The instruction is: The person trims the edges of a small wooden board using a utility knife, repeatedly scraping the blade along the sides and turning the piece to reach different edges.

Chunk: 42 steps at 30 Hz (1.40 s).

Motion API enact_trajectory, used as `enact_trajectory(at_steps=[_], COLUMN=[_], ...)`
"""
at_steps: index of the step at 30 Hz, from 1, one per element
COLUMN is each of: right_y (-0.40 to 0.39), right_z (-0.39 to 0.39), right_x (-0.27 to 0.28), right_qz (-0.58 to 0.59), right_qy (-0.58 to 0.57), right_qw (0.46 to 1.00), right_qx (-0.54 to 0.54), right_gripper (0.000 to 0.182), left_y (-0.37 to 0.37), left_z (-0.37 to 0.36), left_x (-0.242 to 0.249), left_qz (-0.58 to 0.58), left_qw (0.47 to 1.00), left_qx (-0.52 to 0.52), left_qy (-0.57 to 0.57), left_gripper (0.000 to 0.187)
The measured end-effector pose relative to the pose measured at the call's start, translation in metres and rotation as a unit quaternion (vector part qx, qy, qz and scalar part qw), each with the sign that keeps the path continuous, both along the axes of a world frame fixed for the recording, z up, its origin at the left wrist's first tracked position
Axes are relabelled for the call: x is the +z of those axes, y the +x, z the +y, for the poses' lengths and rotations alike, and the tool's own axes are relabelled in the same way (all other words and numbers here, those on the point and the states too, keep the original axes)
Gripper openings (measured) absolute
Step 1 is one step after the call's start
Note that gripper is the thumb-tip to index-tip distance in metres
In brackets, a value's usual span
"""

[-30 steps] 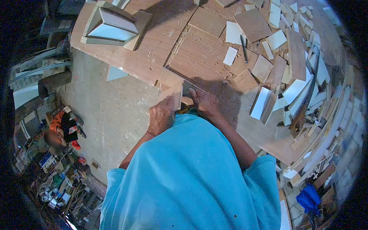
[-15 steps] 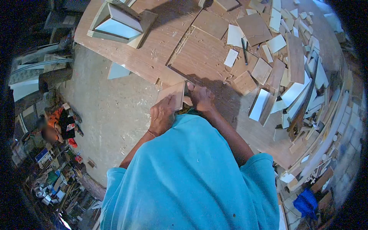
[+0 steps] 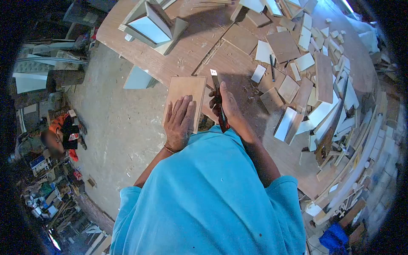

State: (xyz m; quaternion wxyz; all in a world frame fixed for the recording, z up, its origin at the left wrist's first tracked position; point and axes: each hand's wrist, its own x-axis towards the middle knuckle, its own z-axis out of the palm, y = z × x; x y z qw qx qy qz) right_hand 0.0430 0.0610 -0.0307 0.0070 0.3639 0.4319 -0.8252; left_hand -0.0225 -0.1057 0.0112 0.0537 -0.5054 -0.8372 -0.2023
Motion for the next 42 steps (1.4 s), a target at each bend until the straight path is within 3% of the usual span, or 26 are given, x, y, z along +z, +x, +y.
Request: enact_trajectory(at_steps=[5, 7, 10, 13, 18, 19, 21, 23, 25, 26, 27, 29, 30, 31, 33, 35, 37, 42], right_y=[0.001, 0.0, -0.007, -0.014, -0.019, -0.019, -0.018, -0.016, -0.014, -0.013, -0.011, -0.008, -0.007, -0.005, -0.004, -0.004, -0.002, 0.006], right_z=[-0.006, -0.005, -0.007, -0.004, 0.006, 0.009, 0.015, 0.016, 0.018, 0.02, 0.022, 0.024, 0.023, 0.023, 0.024, 0.025, 0.027, 0.015], right_x=[0.026, 0.031, 0.049, 0.048, 0.052, 0.053, 0.049, 0.049, 0.048, 0.045, 0.042, 0.039, 0.044, 0.046, 0.041, 0.038, 0.038, 0.05], right_qz=[0.04, 0.077, 0.081, 0.057, 0.099, 0.105, 0.107, 0.106, 0.113, 0.098, 0.083, 0.084, 0.08, 0.075, 0.075, 0.077, 0.083, 0.062], right_qy=[-0.025, -0.031, 0.03, 0.087, 0.07, 0.066, 0.068, 0.064, 0.05, 0.067, 0.084, 0.08, 0.087, 0.094, 0.098, 0.101, 0.103, 0.051], right_qw=[0.998, 0.995, 0.995, 0.994, 0.991, 0.991, 0.991, 0.989, 0.989, 0.99, 0.99, 0.992, 0.992, 0.991, 0.99, 0.989, 0.99, 0.992], right_qx=[-0.029, -0.046, -0.039, -0.013, -0.049, -0.053, -0.046, -0.078, -0.077, -0.076, -0.076, -0.057, -0.054, -0.052, -0.061, -0.069, -0.057, -0.101], right_gripper=[0.044, 0.029, 0.018, 0.016, 0.016, 0.017, 0.018, 0.018, 0.019, 0.02, 0.02, 0.021, 0.02, 0.02, 0.022, 0.024, 0.026, 0.027], left_y=[0.005, 0.006, 0.008, 0.009, 0.009, 0.009, 0.008, 0.007, 0.004, 0.004, 0.003, 0.0, -0.003, -0.007, -0.016, -0.018, -0.017, -0.014], left_z=[-0.005, -0.005, -0.005, -0.004, -0.005, -0.007, -0.011, -0.015, -0.019, -0.02, -0.022, -0.026, -0.025, -0.026, -0.028, -0.027, -0.025, -0.026], left_x=[0.004, 0.006, 0.013, 0.016, 0.014, 0.015, 0.021, 0.027, 0.024, 0.02, 0.015, 0.004, 0.003, 0.002, 0.003, 0.009, 0.016, 0.01], left_qz=[0.018, 0.025, 0.014, 0.003, 0.027, 0.028, -0.093, -0.073, -0.27, -0.245, -0.245, -0.473, -0.526, -0.527, -0.632, -0.651, -0.707, -0.716], left_qw=[1.0, 0.999, 1.0, 1.0, 0.991, 0.991, 0.985, 0.985, 0.942, 0.939, 0.939, 0.812, 0.762, 0.762, 0.686, 0.668, 0.603, 0.575], left_qx=[-0.006, -0.004, -0.007, -0.01, 0.107, 0.109, 0.146, 0.156, 0.143, 0.158, 0.161, 0.176, 0.173, 0.173, 0.171, 0.174, 0.164, 0.185], left_qy=[0.02, 0.029, 0.018, 0.016, -0.074, -0.073, 0.004, 0.007, 0.14, 0.181, 0.18, 0.292, 0.335, 0.336, 0.318, 0.317, 0.331, 0.349], left_gripper=[0.041, 0.042, 0.043, 0.046, 0.062, 0.062, 0.085, 0.086, 0.08, 0.068, 0.068, 0.055, 0.043, 0.043, 0.04, 0.038, 0.035, 0.034])
